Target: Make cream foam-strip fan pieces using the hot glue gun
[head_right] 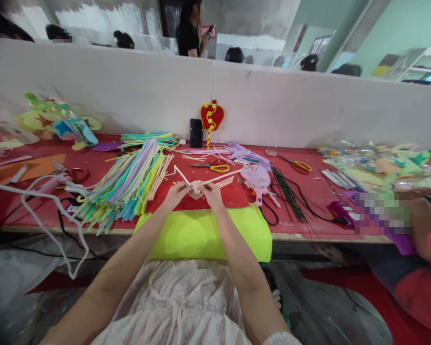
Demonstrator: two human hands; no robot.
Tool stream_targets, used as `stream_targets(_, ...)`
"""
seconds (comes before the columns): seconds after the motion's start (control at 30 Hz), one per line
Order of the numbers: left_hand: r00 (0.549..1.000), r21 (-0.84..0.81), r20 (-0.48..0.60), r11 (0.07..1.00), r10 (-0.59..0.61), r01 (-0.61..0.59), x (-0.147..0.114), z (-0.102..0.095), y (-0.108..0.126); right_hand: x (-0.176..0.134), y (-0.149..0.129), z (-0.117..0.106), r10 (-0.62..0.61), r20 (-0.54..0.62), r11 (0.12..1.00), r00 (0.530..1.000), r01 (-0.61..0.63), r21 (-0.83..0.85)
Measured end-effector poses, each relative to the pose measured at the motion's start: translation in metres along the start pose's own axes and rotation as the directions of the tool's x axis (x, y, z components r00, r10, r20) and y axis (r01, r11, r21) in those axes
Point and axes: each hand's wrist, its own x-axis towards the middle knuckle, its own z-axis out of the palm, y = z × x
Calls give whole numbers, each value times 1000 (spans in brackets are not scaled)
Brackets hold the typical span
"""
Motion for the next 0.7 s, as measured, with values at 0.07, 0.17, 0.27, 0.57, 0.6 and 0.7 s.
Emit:
stream_targets(0.07,1000,-6,20,1000,5,-5,-1,1,1,0,1,0,-7,25,1000,1000,8,-6)
stream_targets(0.17,998,-6,57,1000,-3,4,-2,3,2,1,2,0,5,54,1000,999,-4,-23)
stream_targets(0.27,996,22,87,1000,-20,18,-2,2,0,0,1,0,10,58,1000,998,-8,-30)
stream_targets(0.57,990,162,135,985,34,-56,-2,0,-6,-6,-7,1,-50,92,992,994,60,-114)
stream_targets(0.6,991,162,132,985,36,-57,-2,1,-6,-6,-8,1,-52,84,991,995,62,-116)
stream_targets(0.7,994,142,104,989,29,-44,-3,1,-8,-5,-7,2,-59,69,990,996,67,-122)
